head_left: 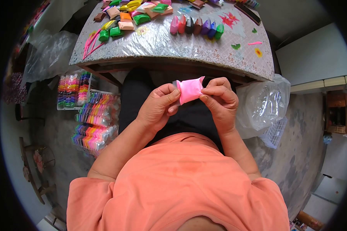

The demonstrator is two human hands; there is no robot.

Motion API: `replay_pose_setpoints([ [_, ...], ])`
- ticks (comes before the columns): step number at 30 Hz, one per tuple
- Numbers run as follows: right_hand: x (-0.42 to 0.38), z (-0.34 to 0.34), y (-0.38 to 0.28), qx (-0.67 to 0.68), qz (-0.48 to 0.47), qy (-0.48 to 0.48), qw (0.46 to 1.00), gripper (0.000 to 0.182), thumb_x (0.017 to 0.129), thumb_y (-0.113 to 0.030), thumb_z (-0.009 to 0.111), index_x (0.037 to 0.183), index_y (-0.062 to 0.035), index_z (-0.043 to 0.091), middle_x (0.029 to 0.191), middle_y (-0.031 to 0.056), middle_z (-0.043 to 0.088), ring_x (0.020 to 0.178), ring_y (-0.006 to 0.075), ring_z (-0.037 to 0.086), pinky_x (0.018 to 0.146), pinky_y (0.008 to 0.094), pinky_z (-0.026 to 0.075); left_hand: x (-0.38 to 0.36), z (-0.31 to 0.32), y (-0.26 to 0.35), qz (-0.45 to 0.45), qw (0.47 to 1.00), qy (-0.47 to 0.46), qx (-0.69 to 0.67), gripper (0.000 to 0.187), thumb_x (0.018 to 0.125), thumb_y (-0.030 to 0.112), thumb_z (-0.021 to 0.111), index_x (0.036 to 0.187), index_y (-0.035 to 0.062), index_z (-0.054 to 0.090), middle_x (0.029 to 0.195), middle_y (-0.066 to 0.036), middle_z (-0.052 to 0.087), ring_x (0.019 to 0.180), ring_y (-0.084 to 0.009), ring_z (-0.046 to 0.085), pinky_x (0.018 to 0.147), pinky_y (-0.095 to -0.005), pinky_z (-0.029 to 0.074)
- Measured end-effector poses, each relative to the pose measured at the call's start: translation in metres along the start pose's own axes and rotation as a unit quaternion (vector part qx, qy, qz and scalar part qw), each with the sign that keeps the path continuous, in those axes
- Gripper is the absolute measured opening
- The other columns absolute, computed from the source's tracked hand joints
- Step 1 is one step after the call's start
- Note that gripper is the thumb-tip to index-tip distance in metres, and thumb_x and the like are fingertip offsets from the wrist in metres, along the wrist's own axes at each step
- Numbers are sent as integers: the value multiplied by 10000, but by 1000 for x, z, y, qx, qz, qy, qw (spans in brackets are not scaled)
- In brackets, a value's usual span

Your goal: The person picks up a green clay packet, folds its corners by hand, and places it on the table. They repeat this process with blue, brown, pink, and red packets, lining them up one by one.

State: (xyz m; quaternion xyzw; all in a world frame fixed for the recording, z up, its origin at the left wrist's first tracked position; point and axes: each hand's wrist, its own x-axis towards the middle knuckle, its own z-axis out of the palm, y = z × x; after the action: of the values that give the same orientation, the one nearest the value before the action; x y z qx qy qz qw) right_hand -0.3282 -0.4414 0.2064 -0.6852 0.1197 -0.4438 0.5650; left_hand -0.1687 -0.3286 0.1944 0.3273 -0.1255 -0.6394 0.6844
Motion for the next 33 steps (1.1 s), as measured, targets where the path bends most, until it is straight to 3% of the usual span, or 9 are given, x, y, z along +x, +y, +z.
replay_pose_setpoints([
  [6, 3, -1, -4, -20, 2, -17, 1000, 135, 756, 38, 759, 857, -34, 704, 881, 11, 531, 768, 80, 500, 665, 208, 407, 3, -7, -3, -4, 1000, -19, -16, 151, 934, 172, 638, 824, 98, 564, 687, 21, 545, 460, -45, 394, 448, -190, 288],
  [9, 3, -10, 11, 3, 31, 10, 999, 113, 769, 35, 745, 843, -31, 691, 890, 12, 526, 763, 78, 493, 663, 203, 397, 9, -15, 1, 18, 999, 30, 13, 140, 933, 148, 633, 820, 95, 569, 685, 23, 546, 451, -41, 392, 430, -190, 284],
  [13, 13, -28, 14, 30, 35, 58, 997, 83, 812, 29, 710, 845, -28, 658, 909, 5, 520, 789, 74, 483, 707, 201, 390, 14, -25, 30, 133, 973, 54, 183, 44, 914, 94, 644, 879, 68, 639, 745, 6, 616, 506, -37, 498, 439, -176, 349],
  [16, 29, -41, 23, 30, 75, 102, 991, 58, 851, 4, 692, 868, -28, 647, 907, -9, 550, 824, 70, 501, 745, 199, 404, 18, -20, 53, 199, 926, 75, 312, 74, 902, 46, 646, 966, 46, 682, 816, 0, 661, 638, -53, 613, 518, -175, 442],
  [19, 51, -54, 34, -26, 90, 112, 989, 28, 877, -15, 676, 883, -27, 651, 883, -21, 568, 828, 67, 522, 750, 202, 419, 26, -11, 66, 282, 871, 99, 389, 87, 870, -6, 650, 940, 41, 674, 837, -25, 672, 701, -111, 649, 591, -217, 494],
  [22, 74, -68, 58, -109, 81, 111, 985, 25, 869, -29, 677, 883, -26, 657, 874, -5, 592, 815, 77, 547, 719, 217, 437, 36, -18, 91, 456, 661, 44, 595, 133, 815, -57, 663, 918, 26, 655, 889, -79, 677, 760, -206, 676, 679, -267, 528],
  [25, 99, -88, 80, -285, 29, 74, 955, 42, 852, -51, 684, 881, -31, 662, 862, 25, 612, 796, 104, 570, 690, 239, 454, 36, -17, 107, 465, 595, 36, 655, 191, 781, -118, 642, 922, 11, 648, 963, -115, 672, 863, -235, 669, 763, -291, 527],
  [28, 114, -102, 101, -361, -2, 52, 931, 47, 818, -60, 687, 847, -47, 653, 830, 66, 604, 761, 186, 570, 665, 292, 460, 39, -21, 118, 479, 550, 26, 684, 183, 788, -112, 636, 923, 11, 651, 969, -123, 670, 867, -264, 672, 763, -299, 530],
  [33, 119, -97, 112, -475, -45, 27, 879, 72, 775, -74, 688, 837, -68, 650, 856, 91, 602, 846, 271, 575, 754, 377, 468, 54, -30, 133, 468, 515, 3, 718, 208, 748, -110, 622, 922, 3, 638, 980, -143, 661, 852, -314, 680, 727, -339, 554],
])
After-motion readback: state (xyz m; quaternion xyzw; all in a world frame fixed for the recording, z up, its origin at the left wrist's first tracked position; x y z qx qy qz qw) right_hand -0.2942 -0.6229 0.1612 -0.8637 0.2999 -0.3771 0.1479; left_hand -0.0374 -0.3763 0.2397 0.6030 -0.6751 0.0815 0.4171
